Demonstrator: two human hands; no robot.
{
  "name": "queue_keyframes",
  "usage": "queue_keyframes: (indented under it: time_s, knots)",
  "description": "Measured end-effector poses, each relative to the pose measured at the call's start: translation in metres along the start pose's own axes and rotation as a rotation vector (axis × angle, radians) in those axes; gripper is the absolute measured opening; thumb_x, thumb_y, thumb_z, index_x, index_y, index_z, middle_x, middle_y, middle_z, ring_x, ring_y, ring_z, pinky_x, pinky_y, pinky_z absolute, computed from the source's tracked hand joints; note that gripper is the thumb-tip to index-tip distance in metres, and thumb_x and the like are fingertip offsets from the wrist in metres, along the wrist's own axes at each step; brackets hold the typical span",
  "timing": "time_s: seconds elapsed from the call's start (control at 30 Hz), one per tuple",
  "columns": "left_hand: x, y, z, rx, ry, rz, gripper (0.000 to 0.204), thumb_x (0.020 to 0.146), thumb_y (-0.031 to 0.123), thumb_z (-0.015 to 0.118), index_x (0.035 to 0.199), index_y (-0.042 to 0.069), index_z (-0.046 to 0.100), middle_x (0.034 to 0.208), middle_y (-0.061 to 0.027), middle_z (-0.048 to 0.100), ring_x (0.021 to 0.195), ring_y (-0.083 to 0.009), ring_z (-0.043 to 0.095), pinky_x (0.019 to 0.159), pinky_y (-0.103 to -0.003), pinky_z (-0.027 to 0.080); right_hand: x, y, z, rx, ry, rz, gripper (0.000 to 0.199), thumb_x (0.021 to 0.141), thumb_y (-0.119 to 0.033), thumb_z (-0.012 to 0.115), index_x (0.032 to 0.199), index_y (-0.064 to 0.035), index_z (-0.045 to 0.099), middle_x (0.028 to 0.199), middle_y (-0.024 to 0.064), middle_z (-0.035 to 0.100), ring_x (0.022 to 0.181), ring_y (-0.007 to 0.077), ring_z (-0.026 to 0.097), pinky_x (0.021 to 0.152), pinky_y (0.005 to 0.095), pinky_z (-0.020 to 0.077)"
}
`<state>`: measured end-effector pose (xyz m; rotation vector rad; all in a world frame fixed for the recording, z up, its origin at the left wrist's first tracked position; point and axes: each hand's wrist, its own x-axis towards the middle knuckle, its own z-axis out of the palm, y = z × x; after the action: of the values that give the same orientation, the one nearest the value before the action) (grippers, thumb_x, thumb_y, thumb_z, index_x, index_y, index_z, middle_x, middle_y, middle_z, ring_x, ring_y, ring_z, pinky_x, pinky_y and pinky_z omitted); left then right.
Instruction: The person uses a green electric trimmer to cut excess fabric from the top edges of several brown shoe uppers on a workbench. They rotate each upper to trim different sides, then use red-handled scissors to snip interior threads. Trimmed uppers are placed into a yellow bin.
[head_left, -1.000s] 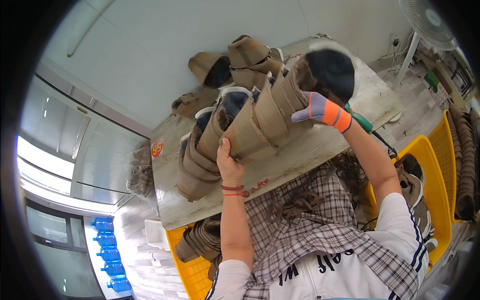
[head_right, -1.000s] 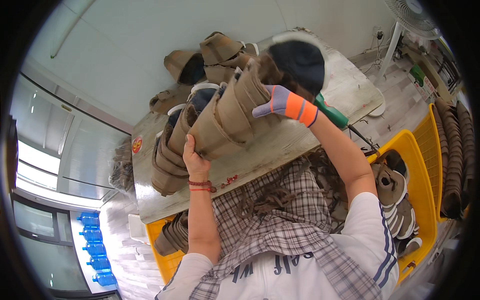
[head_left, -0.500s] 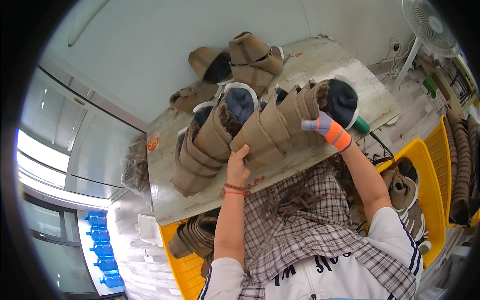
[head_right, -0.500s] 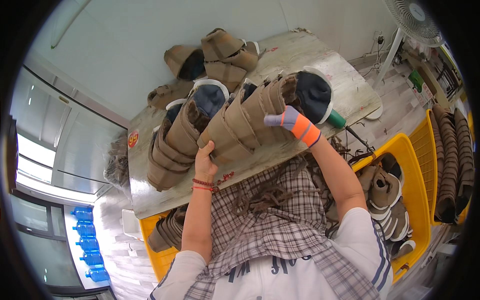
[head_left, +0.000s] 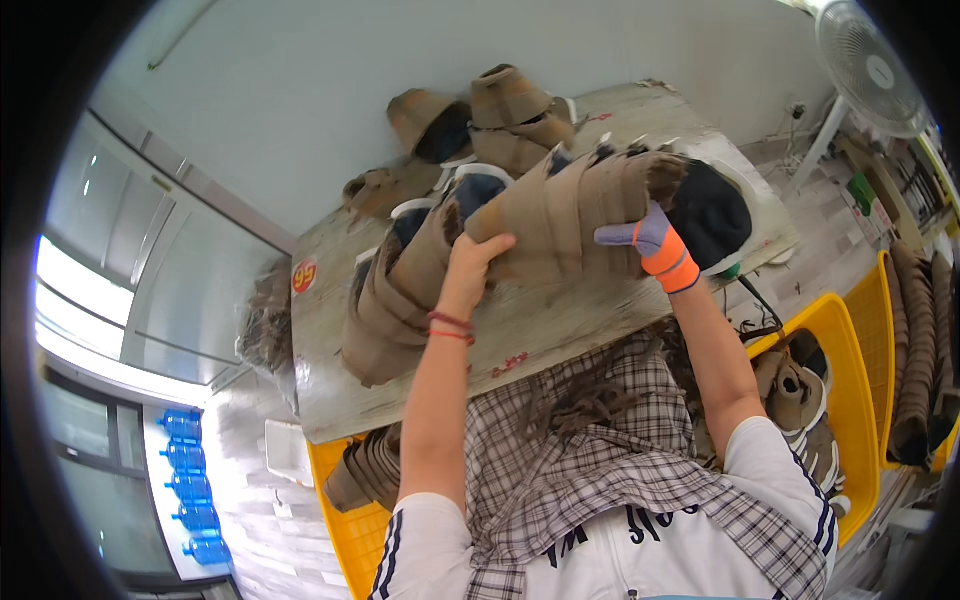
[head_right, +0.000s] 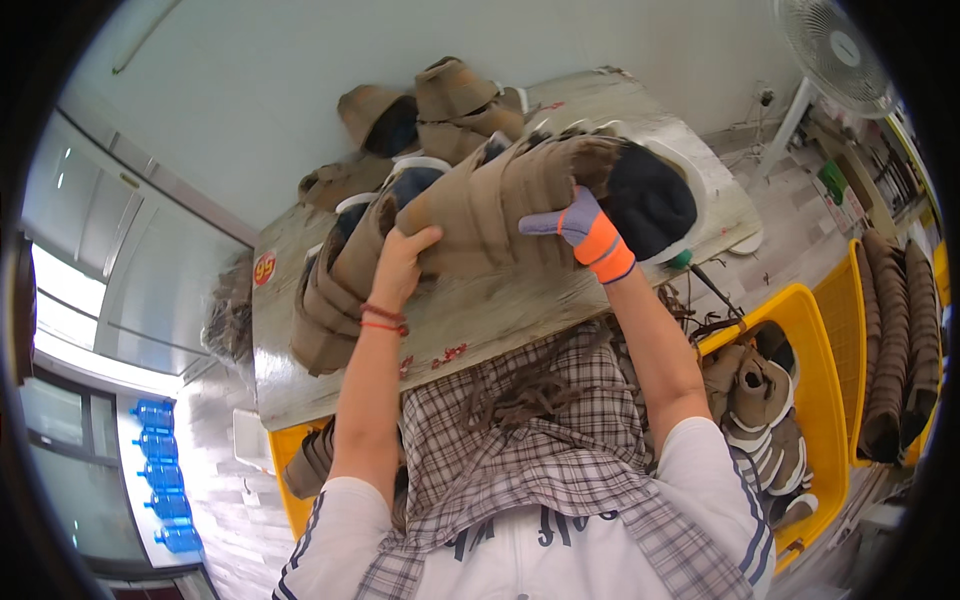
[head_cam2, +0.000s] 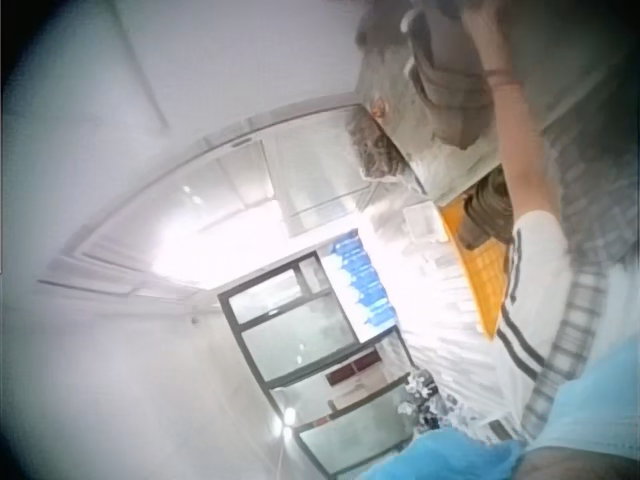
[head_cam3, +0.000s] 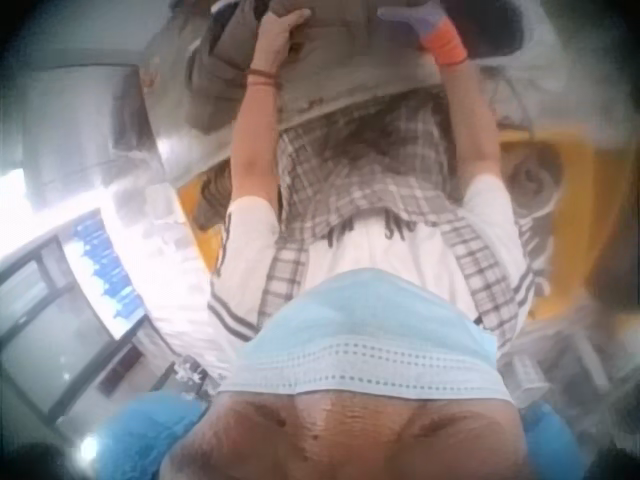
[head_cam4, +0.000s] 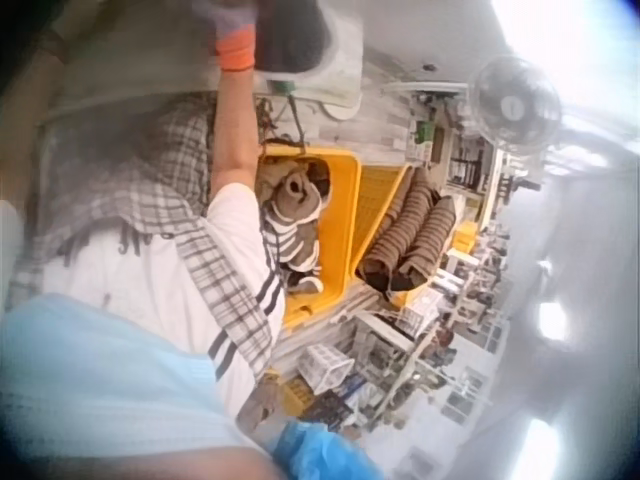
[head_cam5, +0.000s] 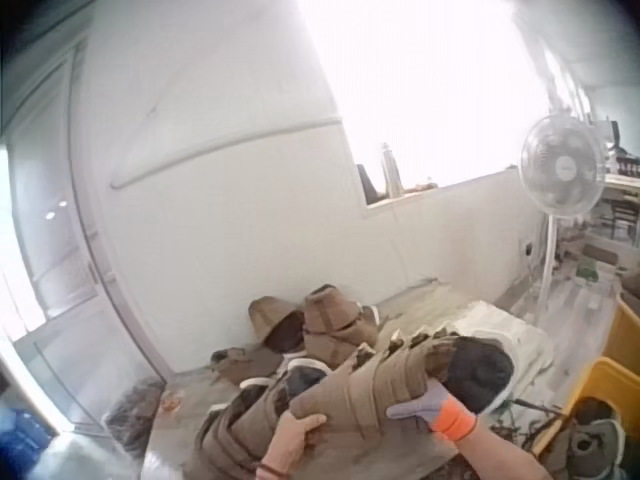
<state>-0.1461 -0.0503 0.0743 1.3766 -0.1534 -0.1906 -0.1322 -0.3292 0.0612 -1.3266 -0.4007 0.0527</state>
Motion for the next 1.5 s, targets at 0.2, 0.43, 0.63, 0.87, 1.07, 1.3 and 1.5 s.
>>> queue_keyframes:
  time_s: [0.2,0.43,0.63,0.87,1.07,1.3,1.5]
  knots:
    - [-0.004,-0.039,0.032,0.603,0.642,0.327,0.068,0.086,0.024,0.064,0.134,-0.010,0.030,0.135,-0.0298,0.038,0.126,-0.0381,0.037,0.106,-0.040,0.028,-0.005,0.041,0.020,0.151,0.188,0.056,0.040,0.071,-0.001,0.078,0.107,0.0017,0.063,0.103,0.0060,0.066,0.090,0.0146,0.062,0.080,0.0289,0.0504]
    - [-0.033,-0.046,0.045,1.078,0.606,0.521,0.062,0.088,0.012,0.058,0.139,-0.007,0.028,0.145,-0.0269,0.025,0.135,-0.0385,0.026,0.110,-0.041,0.025,-0.008,0.058,0.046,0.095,0.289,-0.022,0.041,0.071,0.005,0.073,0.110,0.0054,0.059,0.105,0.0110,0.065,0.091,0.0197,0.063,0.079,0.0316,0.0549]
    - [-0.132,-0.007,-0.002,1.000,1.046,0.823,0.021,0.082,0.005,0.063,0.102,0.002,0.057,0.106,-0.0111,0.052,0.099,-0.0255,0.050,0.089,-0.035,0.041,-0.008,0.046,0.051,0.067,0.231,0.011,0.041,0.072,0.004,0.073,0.111,0.0028,0.061,0.105,0.0092,0.065,0.090,0.0194,0.064,0.079,0.0310,0.0540]
    - [-0.233,-0.077,-0.193,-0.284,0.904,0.388,0.038,0.091,0.021,0.061,0.118,-0.002,0.049,0.109,-0.0093,0.054,0.100,-0.0192,0.053,0.089,-0.033,0.042,0.022,0.047,0.035,0.034,0.010,0.110,0.044,0.071,0.002,0.075,0.112,0.0001,0.060,0.104,0.0076,0.066,0.092,0.0169,0.063,0.080,0.0307,0.0529]
    - [-0.188,-0.057,-0.222,-0.354,0.609,0.209,0.045,0.088,0.018,0.061,0.125,-0.004,0.049,0.127,-0.0168,0.053,0.115,-0.0257,0.053,0.097,-0.038,0.046,0.051,0.034,0.033,0.000,-0.183,0.183,0.052,0.068,0.001,0.075,0.117,-0.0004,0.058,0.107,0.0068,0.065,0.096,0.0168,0.062,0.087,0.0322,0.0491]
    - [-0.142,0.004,-0.224,-0.412,0.236,-0.133,0.049,0.080,0.014,0.065,0.124,-0.003,0.052,0.116,-0.0155,0.060,0.107,-0.0255,0.059,0.092,-0.038,0.049,0.091,0.028,0.066,0.016,-0.324,0.318,0.065,0.065,0.000,0.074,0.125,0.0004,0.051,0.116,0.0071,0.061,0.106,0.0189,0.057,0.092,0.0346,0.0460]
    - [-0.158,-0.007,-0.210,-0.454,0.302,0.087,0.050,0.072,0.009,0.065,0.120,0.000,0.055,0.111,-0.0112,0.064,0.103,-0.0242,0.061,0.089,-0.039,0.051,0.107,0.040,0.070,-0.065,-0.418,0.255,0.068,0.062,-0.005,0.072,0.127,0.0006,0.049,0.115,0.0068,0.060,0.103,0.0208,0.057,0.092,0.0345,0.0461]
